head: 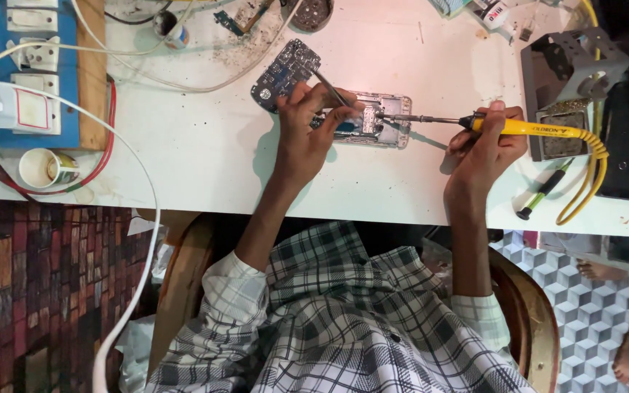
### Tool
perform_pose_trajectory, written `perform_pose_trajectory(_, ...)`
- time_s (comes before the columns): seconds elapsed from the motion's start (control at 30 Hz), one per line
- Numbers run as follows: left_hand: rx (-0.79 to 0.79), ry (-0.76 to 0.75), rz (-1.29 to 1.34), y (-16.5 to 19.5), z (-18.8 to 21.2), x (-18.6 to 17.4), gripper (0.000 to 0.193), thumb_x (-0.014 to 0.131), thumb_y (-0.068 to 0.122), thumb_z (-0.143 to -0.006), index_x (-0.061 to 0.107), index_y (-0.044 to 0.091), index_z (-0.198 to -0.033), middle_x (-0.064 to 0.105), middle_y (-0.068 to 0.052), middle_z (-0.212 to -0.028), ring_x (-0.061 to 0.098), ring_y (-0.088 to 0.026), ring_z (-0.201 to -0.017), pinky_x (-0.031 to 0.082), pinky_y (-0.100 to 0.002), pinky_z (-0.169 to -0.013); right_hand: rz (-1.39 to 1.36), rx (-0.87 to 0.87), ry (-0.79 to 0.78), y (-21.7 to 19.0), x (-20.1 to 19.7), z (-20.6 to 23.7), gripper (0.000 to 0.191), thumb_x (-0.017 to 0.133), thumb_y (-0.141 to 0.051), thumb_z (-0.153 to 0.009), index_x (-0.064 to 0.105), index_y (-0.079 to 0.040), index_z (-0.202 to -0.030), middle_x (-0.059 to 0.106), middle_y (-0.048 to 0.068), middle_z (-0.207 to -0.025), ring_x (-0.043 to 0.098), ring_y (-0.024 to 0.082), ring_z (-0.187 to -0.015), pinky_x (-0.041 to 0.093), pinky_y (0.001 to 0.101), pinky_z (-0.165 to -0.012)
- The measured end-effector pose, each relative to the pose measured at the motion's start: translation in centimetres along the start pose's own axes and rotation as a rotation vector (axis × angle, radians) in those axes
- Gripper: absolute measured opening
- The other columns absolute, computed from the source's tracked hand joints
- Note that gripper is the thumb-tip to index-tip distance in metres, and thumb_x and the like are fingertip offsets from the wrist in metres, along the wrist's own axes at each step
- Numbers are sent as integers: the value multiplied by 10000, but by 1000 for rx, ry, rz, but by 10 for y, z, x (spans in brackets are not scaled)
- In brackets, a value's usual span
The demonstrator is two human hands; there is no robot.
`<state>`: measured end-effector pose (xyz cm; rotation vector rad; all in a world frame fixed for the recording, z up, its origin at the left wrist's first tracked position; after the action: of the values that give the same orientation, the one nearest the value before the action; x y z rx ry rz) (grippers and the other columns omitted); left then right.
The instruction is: The person solders components on a disassembled phone motherboard resting in the phone's midframe on a cluttered workbench. They hold the soldering iron in one hand and tweezers in the other, positioning small parts on the board and applying the iron to the board throughout the clip.
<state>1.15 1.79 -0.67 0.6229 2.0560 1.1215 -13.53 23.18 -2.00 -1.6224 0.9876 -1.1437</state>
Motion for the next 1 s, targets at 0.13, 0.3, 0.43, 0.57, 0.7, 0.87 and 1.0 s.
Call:
perform_pose_trajectory(0.13, 29, -7, 45, 0, 2, -3, 99, 690, 177, -1025, 771, 120, -1027, 807, 36, -1053, 620, -89, -953, 397, -314, -935, -1, 0, -18, 0, 0, 0, 296, 603, -251, -1171, 483, -67, -971, 519, 41, -827, 500, 112, -539, 404, 258, -490)
perform_pose_trajectory(0.3, 72, 21, 16, 2, 2, -4, 94, 697, 143, -1010, 785, 112, -999, 805, 6, -1030, 677, -101, -921, 390, -333, -945, 21, -15, -40, 0, 0, 1, 301, 586, -275, -1175, 501, -64, -978, 479, 28, -727, 505, 94, -490, 377, 214, -448)
perform_pose_trajectory(0.43, 73, 9, 78, 2, 1, -5, 107, 664, 143, -1042, 761, 105, -1017, 794, 9, -1066, 708, -94, -971, 428, -296, -936, 21, -28, -44, -1, 0, 0, 301, 596, -277, -1163, 493, -71, -969, 517, 30, -802, 506, 102, -541, 401, 245, -490)
perform_pose_trajectory(0.57, 5, 4, 39, 0, -2, -4, 91, 704, 155, -1008, 769, 95, -1030, 811, 25, -1027, 664, -93, -912, 432, -299, -922, 38, -14, -30, 0, 1, -1, 316, 609, -296, -1150, 497, -73, -956, 493, 23, -758, 507, 101, -527, 405, 240, -481)
perform_pose_trajectory(0.7, -8, 8, 66, -1, -3, 0, 96, 726, 183, -991, 790, 119, -1024, 801, 24, -1026, 648, -81, -950, 463, -283, -928, 65, -8, -23, 1, 0, -2, 320, 609, -307, -1150, 507, -70, -960, 481, 19, -739, 509, 102, -523, 388, 231, -474)
perform_pose_trajectory(0.87, 64, 26, -27, 2, -1, 0, 108, 736, 177, -967, 805, 98, -993, 816, 2, -987, 574, -109, -889, 438, -304, -874, 57, -9, -26, 1, -1, -2, 322, 610, -302, -1141, 494, -74, -945, 496, 24, -742, 505, 101, -509, 390, 239, -460)
perform_pose_trajectory(1.0, 30, 6, 55, 2, -2, 1, 147, 724, 206, -993, 774, 72, -1029, 815, 24, -957, 588, -87, -904, 477, -291, -897, 46, -11, -31, 0, 0, -2, 324, 606, -302, -1146, 489, -76, -946, 496, 22, -744, 509, 99, -516, 379, 232, -464)
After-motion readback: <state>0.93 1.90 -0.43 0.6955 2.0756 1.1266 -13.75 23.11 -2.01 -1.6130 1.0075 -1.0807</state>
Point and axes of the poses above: each hand's wrist, its own z-axis away from the middle knuckle, its own x-axis out of the palm, y = z × x, the point moved 2 cm from there along -z, towards the middle knuckle
